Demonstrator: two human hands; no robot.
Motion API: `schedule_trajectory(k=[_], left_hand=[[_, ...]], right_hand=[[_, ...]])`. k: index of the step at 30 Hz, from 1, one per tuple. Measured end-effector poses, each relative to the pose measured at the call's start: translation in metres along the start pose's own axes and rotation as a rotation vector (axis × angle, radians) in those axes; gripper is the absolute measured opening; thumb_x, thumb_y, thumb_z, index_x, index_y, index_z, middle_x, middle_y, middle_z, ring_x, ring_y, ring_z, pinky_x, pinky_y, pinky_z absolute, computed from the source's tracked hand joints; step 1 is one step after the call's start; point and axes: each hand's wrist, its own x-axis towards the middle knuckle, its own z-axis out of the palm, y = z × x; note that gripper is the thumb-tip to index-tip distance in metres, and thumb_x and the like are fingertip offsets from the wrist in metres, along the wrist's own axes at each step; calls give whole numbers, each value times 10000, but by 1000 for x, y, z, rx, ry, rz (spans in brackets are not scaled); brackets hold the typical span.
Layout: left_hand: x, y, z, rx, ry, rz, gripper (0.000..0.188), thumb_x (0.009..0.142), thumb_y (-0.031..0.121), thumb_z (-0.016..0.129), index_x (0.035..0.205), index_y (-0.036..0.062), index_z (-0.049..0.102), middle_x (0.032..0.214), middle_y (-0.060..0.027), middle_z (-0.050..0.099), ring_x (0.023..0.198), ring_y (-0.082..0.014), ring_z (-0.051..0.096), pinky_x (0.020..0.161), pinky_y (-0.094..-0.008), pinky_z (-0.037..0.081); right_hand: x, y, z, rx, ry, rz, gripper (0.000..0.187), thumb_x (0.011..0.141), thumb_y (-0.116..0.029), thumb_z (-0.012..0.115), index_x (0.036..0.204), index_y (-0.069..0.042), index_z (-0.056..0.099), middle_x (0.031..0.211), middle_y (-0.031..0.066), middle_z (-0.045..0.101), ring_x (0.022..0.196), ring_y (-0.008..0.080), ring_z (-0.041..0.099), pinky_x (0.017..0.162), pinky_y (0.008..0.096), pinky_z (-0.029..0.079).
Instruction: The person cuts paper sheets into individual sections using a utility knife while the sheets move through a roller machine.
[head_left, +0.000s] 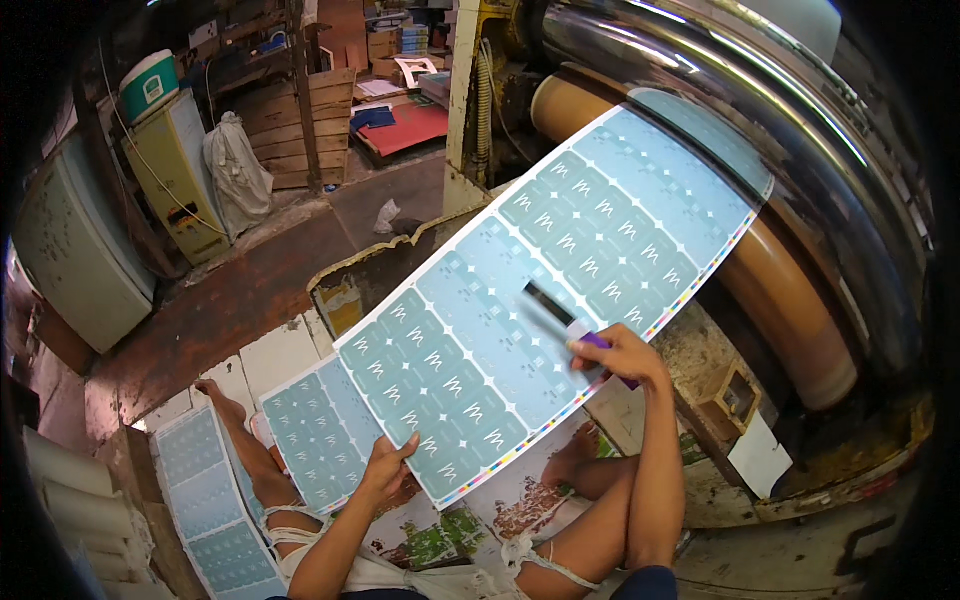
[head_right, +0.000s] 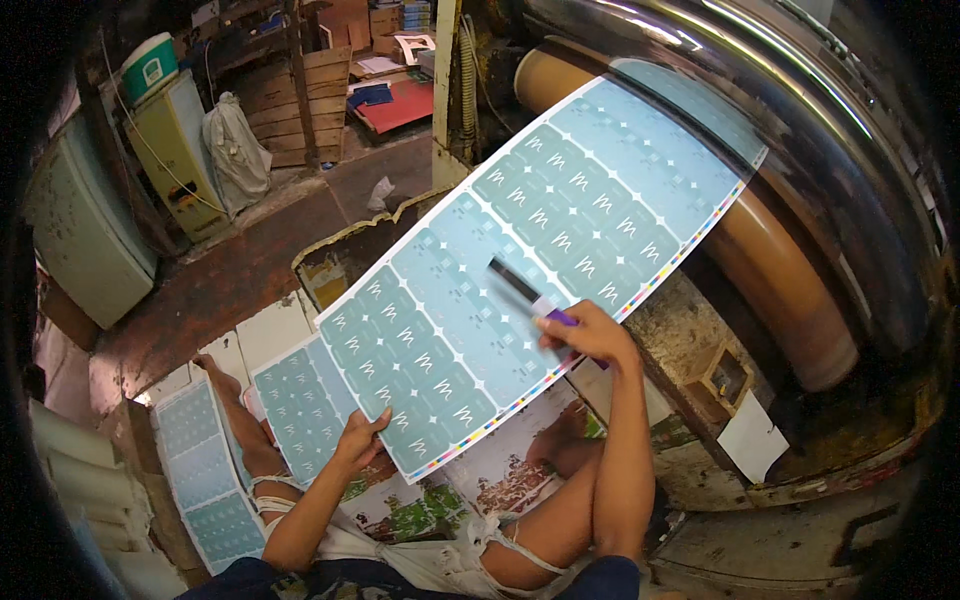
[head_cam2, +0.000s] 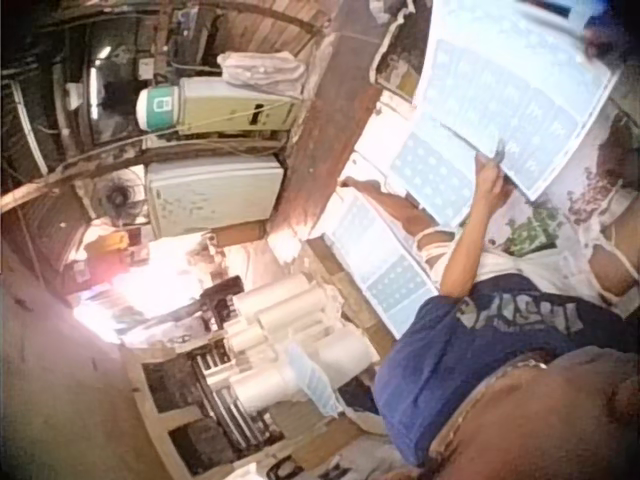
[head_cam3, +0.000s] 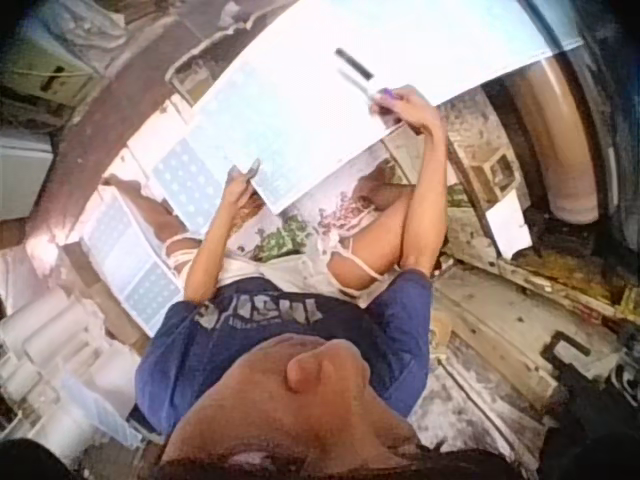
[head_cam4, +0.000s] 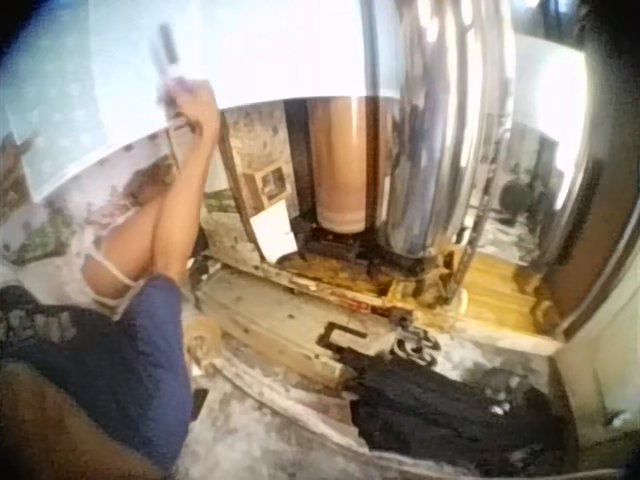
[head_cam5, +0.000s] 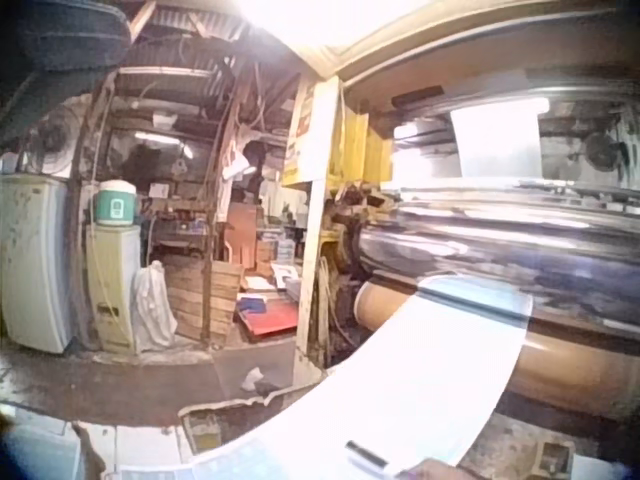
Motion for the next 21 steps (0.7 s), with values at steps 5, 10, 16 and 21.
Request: schedule_trajectory(k=[5, 10, 16, 21], left_hand=[[-4, -8, -22, 225, 71, 47, 430, 919, 162, 661, 1270, -17, 487, 1141, -95, 620, 1043, -188, 592, 915, -324, 497], [-18, -13, -46, 386, 145, 157, 475, 904, 156, 681, 1310, 6, 484, 1162, -76, 617, 1031, -180, 573, 928, -332, 456], [-47, 10, -76, 432, 151, 149, 474, 897, 131, 684, 1312, 8, 490, 1175, -68, 623, 1066, -165, 578, 914, -315, 469], [-68, 25, -103, 458, 151, 117, 448, 902, 129, 679, 1298, 18, 502, 1142, -58, 634, 996, -135, 596, 866, -292, 487]], right_hand=[[-5, 25, -30, 46, 594, -106, 392, 882, -381, 681, 809, 1, 725, 601, 21, 591, 487, 107, 539, 418, 282, 440], [-14, 38, -58, 244, 908, -150, 317, 924, -304, 639, 905, 11, 672, 621, 30, 582, 479, 95, 540, 399, 254, 434], [-31, 62, -87, 500, 1350, -344, 297, 980, -269, 549, 1015, 14, 631, 761, 79, 651, 528, 95, 559, 431, 240, 462], [-32, 70, -93, 403, 1303, -328, 312, 976, -280, 569, 1048, 17, 631, 753, 76, 649, 510, 82, 534, 409, 226, 416]])
